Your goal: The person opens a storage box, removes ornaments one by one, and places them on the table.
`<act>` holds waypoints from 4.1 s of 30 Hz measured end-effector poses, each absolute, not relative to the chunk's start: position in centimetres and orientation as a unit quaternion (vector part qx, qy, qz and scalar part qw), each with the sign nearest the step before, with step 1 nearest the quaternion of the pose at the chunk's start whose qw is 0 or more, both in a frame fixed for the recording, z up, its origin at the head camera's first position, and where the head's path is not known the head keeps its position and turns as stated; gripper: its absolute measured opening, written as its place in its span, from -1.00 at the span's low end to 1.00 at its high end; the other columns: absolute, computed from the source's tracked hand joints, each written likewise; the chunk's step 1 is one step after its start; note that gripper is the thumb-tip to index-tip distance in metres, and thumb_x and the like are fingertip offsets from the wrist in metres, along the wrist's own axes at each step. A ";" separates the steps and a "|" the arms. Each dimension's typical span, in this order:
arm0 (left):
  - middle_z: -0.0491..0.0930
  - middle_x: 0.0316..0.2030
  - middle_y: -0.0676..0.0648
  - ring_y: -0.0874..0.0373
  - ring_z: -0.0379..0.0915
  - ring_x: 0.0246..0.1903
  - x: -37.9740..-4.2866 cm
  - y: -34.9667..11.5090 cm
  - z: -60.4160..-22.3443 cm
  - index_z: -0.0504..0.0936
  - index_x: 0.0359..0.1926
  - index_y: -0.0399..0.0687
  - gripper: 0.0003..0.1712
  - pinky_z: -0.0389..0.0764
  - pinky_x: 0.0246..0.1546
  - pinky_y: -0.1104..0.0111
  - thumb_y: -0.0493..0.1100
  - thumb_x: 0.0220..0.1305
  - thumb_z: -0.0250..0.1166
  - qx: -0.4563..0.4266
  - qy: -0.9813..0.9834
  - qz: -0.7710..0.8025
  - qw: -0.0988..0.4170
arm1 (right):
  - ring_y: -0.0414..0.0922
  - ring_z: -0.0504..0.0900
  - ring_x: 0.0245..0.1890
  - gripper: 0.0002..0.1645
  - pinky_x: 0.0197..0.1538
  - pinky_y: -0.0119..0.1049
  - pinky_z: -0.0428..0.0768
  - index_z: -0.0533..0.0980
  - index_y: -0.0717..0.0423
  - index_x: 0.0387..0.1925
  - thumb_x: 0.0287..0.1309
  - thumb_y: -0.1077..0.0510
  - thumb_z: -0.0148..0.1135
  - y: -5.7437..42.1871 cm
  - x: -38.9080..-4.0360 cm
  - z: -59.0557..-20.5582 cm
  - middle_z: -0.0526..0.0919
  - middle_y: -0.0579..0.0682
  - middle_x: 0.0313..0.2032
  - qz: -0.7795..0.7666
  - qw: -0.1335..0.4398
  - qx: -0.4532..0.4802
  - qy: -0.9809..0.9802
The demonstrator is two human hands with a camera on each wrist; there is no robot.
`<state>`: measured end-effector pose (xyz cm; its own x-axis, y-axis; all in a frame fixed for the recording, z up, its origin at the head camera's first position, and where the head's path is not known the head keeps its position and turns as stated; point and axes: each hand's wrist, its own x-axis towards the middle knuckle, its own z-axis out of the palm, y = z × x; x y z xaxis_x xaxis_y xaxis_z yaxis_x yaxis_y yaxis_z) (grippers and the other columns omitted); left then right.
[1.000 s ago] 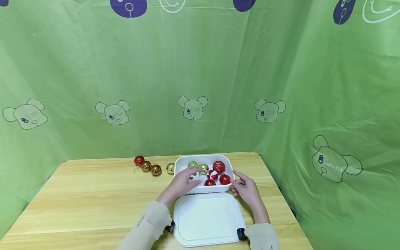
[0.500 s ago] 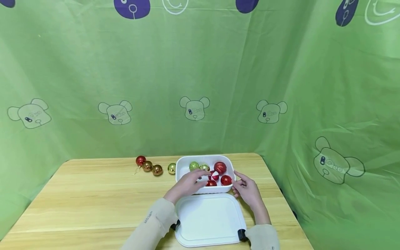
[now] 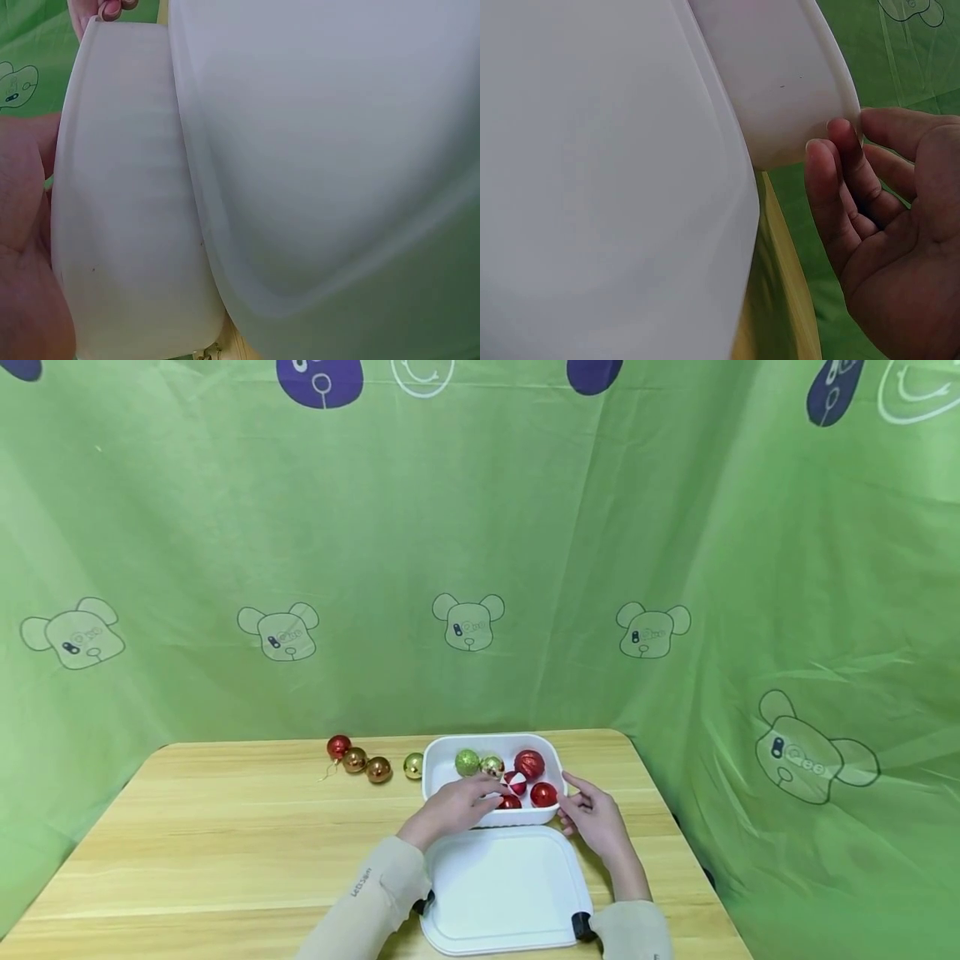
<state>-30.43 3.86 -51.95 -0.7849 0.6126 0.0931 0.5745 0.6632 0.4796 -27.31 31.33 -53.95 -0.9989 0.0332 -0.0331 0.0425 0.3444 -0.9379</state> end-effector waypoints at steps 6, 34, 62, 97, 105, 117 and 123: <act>0.53 0.38 -0.01 0.02 0.46 0.37 -30.3 4.0 -51.8 0.57 0.32 0.20 -0.59 0.51 0.39 0.11 0.08 0.64 -0.02 0.317 0.913 0.255 0.043 | -0.07 0.70 -0.32 -0.30 -0.25 -0.24 0.80 0.26 0.15 0.54 0.47 0.18 0.21 31.2 -27.2 -54.0 0.68 0.24 -0.21 -0.570 0.005 0.025 0.821; 0.60 0.22 0.04 0.15 0.55 0.21 -30.6 4.2 -51.8 0.70 0.15 0.15 -0.64 0.56 0.31 0.27 0.06 0.63 0.03 0.338 0.909 0.243 0.030 | -0.05 0.71 -0.34 -0.31 -0.26 -0.24 0.80 0.27 0.17 0.53 0.47 0.20 0.20 31.3 -27.1 -54.0 0.69 0.24 -0.22 -0.567 0.003 0.025 0.823; 0.63 0.08 0.10 0.19 0.55 0.13 -30.7 0.9 -51.1 0.71 0.08 0.11 -0.77 0.63 0.23 0.27 -0.15 0.47 0.29 0.314 0.832 0.456 -0.040 | -0.06 0.71 -0.36 -0.29 -0.27 -0.20 0.81 0.26 0.24 0.52 0.44 0.24 0.23 31.4 -27.5 -54.4 0.71 0.28 -0.23 -0.585 -0.004 0.014 0.811; 0.62 0.16 -0.01 0.02 0.57 0.17 -31.1 -5.7 -50.2 0.61 0.16 0.05 -0.73 0.64 0.23 0.10 -0.12 0.52 0.22 0.216 0.833 0.507 -0.039 | -0.07 0.70 -0.34 -0.32 -0.27 -0.25 0.80 0.28 0.19 0.52 0.46 0.24 0.20 31.3 -27.2 -54.0 0.68 0.25 -0.24 -0.576 0.000 0.022 0.817; 0.65 0.09 0.03 0.04 0.63 0.04 -30.9 -6.2 -49.7 0.65 0.10 0.14 -0.72 0.72 0.06 0.26 -0.07 0.40 0.36 0.191 0.836 0.513 -0.047 | -0.06 0.70 -0.33 -0.31 -0.26 -0.25 0.80 0.26 0.17 0.53 0.47 0.21 0.20 31.3 -27.0 -53.9 0.68 0.27 -0.21 -0.566 0.003 0.027 0.824; 0.71 0.07 0.01 0.04 0.65 0.08 -30.9 -6.4 -48.9 0.62 0.17 0.18 -0.48 0.67 0.22 0.10 0.06 0.20 0.53 0.180 0.813 0.549 -0.075 | -0.06 0.69 -0.33 -0.31 -0.26 -0.26 0.80 0.26 0.15 0.54 0.48 0.19 0.20 31.3 -26.9 -53.9 0.68 0.26 -0.20 -0.566 0.005 0.032 0.824; 0.67 0.11 -0.05 0.01 0.63 0.12 -30.9 -6.1 -48.1 0.61 0.21 0.14 -0.52 0.74 0.07 0.34 0.01 0.30 0.46 0.194 0.800 0.561 -0.086 | -0.07 0.70 -0.35 -0.31 -0.26 -0.26 0.80 0.26 0.18 0.53 0.47 0.23 0.19 31.4 -27.0 -54.0 0.69 0.27 -0.22 -0.571 0.001 0.025 0.821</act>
<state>-30.85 -6.12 -48.14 -0.9096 0.2138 0.3561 0.4077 0.2956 0.8639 -27.04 31.38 -54.02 -0.9987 0.0399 -0.0311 0.0430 0.3469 -0.9369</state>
